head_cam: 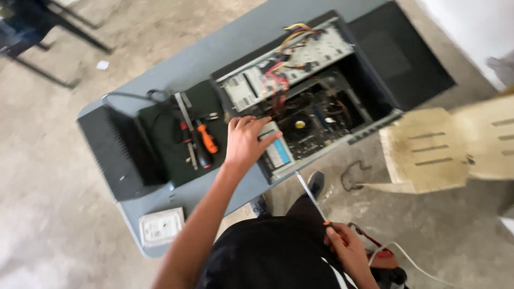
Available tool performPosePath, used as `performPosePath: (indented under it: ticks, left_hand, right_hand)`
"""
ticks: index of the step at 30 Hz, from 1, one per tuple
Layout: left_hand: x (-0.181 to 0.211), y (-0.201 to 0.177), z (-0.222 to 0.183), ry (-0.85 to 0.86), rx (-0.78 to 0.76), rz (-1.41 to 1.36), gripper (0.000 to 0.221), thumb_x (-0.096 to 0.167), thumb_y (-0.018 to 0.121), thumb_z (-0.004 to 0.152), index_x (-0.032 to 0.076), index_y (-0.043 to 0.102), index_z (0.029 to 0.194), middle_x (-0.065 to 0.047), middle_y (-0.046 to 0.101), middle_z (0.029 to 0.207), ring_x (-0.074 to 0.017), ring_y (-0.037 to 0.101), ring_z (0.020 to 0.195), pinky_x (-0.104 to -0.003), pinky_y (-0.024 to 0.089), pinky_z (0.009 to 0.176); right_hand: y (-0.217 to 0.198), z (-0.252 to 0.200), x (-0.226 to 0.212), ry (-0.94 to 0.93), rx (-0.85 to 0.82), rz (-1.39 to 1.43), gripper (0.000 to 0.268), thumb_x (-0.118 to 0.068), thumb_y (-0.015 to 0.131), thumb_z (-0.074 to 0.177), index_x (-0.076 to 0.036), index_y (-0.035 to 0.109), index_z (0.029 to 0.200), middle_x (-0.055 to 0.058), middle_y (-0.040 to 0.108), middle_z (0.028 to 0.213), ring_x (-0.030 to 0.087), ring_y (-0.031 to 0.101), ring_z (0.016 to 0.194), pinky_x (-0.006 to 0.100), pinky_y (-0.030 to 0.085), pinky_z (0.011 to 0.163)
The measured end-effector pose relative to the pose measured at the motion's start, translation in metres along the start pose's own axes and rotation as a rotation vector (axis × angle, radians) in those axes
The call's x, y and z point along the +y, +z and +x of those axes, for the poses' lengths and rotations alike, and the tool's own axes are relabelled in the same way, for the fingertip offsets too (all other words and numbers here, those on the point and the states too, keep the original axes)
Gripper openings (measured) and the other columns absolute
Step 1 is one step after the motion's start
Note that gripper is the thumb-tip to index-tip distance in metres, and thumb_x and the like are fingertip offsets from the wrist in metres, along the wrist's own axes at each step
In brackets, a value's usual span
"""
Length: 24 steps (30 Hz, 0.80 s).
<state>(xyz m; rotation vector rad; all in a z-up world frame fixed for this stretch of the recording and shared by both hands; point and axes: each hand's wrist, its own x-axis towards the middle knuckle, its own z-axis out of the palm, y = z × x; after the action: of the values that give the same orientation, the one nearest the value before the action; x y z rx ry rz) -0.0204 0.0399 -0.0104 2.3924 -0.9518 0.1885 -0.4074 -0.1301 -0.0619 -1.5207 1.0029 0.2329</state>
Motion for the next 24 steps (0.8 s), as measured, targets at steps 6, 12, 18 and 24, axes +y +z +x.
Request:
performPosePath:
  ticks: [6, 12, 18, 24]
  left_hand:
    - [-0.059, -0.129, -0.129, -0.338, 0.435, 0.199, 0.028, 0.003, 0.079, 0.089, 0.020, 0.088, 0.110, -0.001, 0.081, 0.096, -0.0254, 0.072, 0.087, -0.045, 0.052, 0.082]
    - [-0.175, -0.180, -0.247, -0.906, 0.418, 0.314, 0.026, 0.019, 0.070, 0.108, 0.021, 0.083, 0.130, 0.001, 0.080, 0.124, -0.0346, 0.058, 0.116, -0.053, 0.044, 0.100]
    - [-0.171, -0.190, -0.232, -0.851, 0.325, 0.294, 0.032, 0.031, 0.074, 0.109, 0.014, 0.081, 0.135, -0.007, 0.078, 0.133, -0.0337, 0.058, 0.124, -0.053, 0.042, 0.104]
    - [-0.169, -0.194, -0.221, -0.827, 0.299, 0.212, 0.021, 0.025, 0.078, 0.108, 0.013, 0.088, 0.121, -0.004, 0.079, 0.123, -0.0331, 0.056, 0.116, -0.053, 0.044, 0.101]
  right_hand:
    - [-0.001, 0.005, 0.022, -0.128, 0.154, -0.065, 0.029, -0.021, 0.071, 0.105, -0.004, 0.085, 0.124, 0.011, 0.074, 0.079, 0.017, 0.057, 0.055, 0.029, 0.048, 0.058]
    - [-0.007, 0.005, 0.011, -0.038, 0.046, -0.008, 0.030, -0.026, 0.068, 0.108, -0.003, 0.083, 0.119, 0.010, 0.075, 0.082, 0.019, 0.056, 0.060, 0.029, 0.042, 0.065]
    - [0.001, -0.009, -0.015, -0.037, 0.139, -0.060, 0.025, -0.016, 0.074, 0.104, 0.001, 0.081, 0.122, 0.016, 0.086, 0.095, 0.022, 0.072, 0.076, 0.030, 0.055, 0.083]
    - [0.005, -0.015, -0.041, 0.078, 0.127, -0.135, 0.032, -0.023, 0.070, 0.108, -0.003, 0.084, 0.129, 0.013, 0.081, 0.095, 0.021, 0.064, 0.079, 0.033, 0.049, 0.077]
